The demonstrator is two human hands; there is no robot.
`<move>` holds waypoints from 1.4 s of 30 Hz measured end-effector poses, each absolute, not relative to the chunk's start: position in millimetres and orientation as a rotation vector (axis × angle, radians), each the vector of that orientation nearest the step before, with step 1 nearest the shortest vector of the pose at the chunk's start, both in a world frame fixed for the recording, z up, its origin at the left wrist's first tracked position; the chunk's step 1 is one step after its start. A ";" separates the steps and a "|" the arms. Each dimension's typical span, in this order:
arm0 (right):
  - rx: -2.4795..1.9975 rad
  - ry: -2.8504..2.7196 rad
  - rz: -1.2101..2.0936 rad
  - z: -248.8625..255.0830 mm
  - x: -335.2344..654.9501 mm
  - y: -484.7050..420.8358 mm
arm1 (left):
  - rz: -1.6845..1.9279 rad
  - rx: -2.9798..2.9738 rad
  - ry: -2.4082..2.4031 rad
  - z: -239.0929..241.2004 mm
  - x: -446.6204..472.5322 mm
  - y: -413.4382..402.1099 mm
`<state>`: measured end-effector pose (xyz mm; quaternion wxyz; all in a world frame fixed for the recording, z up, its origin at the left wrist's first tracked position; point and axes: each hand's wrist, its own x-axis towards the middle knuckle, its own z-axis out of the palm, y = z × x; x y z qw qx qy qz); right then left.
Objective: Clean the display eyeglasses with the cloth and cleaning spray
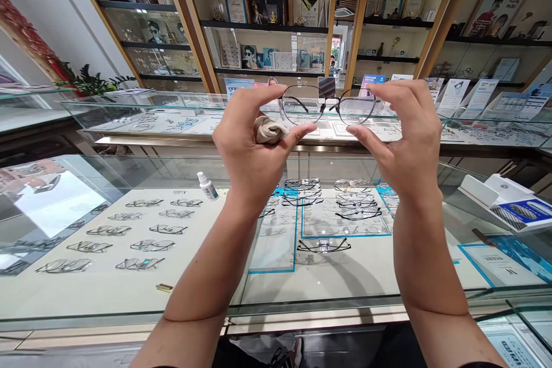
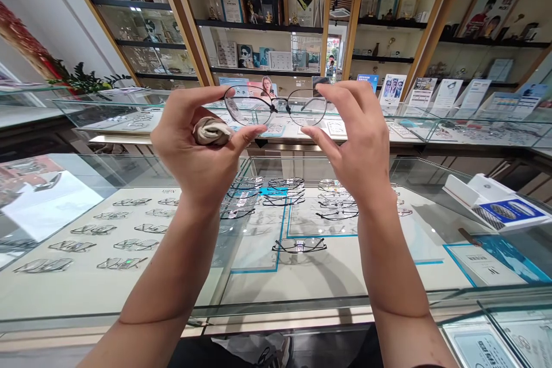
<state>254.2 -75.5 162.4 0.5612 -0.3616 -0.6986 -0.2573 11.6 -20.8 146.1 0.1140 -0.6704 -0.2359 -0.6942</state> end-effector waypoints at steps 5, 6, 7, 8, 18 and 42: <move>-0.849 -1.619 -0.608 160.6 253.6 -72.0 | -2.094 -2.002 -0.694 144.1 14.2 -18.6; -0.846 -1.616 -0.609 160.4 253.1 -71.8 | -2.095 -2.004 -0.697 144.3 14.4 -18.3; -0.841 -1.615 -0.612 160.2 252.6 -71.6 | -2.095 -2.004 -0.693 144.4 14.5 -18.0; -0.839 -1.616 -0.615 160.0 252.3 -71.6 | -2.094 -2.005 -0.684 144.5 14.4 -17.6; -0.861 -1.591 -0.618 157.7 249.0 -78.6 | -2.067 -2.079 -0.701 142.7 12.6 -9.0; -0.883 -1.623 -0.541 157.3 246.8 -78.1 | -2.095 -1.926 -0.702 140.1 25.7 -12.5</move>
